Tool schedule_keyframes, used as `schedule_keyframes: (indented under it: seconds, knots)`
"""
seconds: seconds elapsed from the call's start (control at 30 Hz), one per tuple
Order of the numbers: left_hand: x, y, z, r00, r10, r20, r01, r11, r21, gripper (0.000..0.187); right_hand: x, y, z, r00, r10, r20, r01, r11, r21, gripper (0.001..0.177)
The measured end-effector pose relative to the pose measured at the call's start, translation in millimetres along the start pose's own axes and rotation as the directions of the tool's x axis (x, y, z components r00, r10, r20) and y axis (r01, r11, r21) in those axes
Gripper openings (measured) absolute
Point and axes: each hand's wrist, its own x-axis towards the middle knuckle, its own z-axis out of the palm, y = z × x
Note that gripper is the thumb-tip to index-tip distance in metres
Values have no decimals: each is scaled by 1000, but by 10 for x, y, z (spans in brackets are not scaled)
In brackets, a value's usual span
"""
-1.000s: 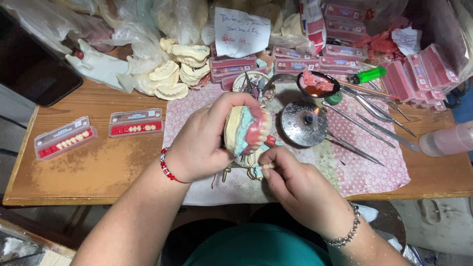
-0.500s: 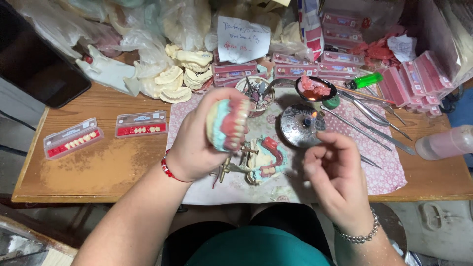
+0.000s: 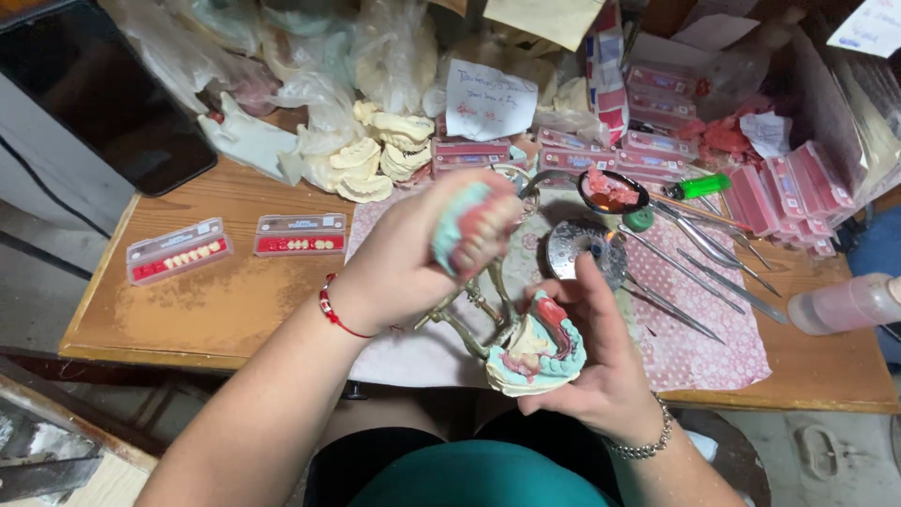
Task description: The person holds a dental cast with attached teeth and uses a metal tool to scrape and shape the pink material on the cast. They rotate the cast to access different areas and continue refining the surface with the tool.
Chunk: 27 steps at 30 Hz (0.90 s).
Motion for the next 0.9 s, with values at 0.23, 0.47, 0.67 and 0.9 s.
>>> schedule_keyframes:
  seconds: [0.23, 0.47, 0.67, 0.9]
  knots:
    - [34, 98, 160, 982, 105, 155, -175, 815, 553, 59, 51, -103, 66, 996, 78, 33, -78, 997, 0, 145]
    - [-33, 101, 388, 905, 383, 185, -360, 458, 813, 19, -11, -69, 63, 984, 176, -32, -169, 972, 161, 148]
    - [-37, 74, 492, 904, 369, 215, -374, 439, 817, 16, -66, -3, 17, 985, 167, -51, -152, 963, 221, 142]
    - [-14, -1, 562, 901, 379, 212, -377, 440, 815, 14, -68, -10, 19, 985, 133, -113, -122, 988, 100, 132]
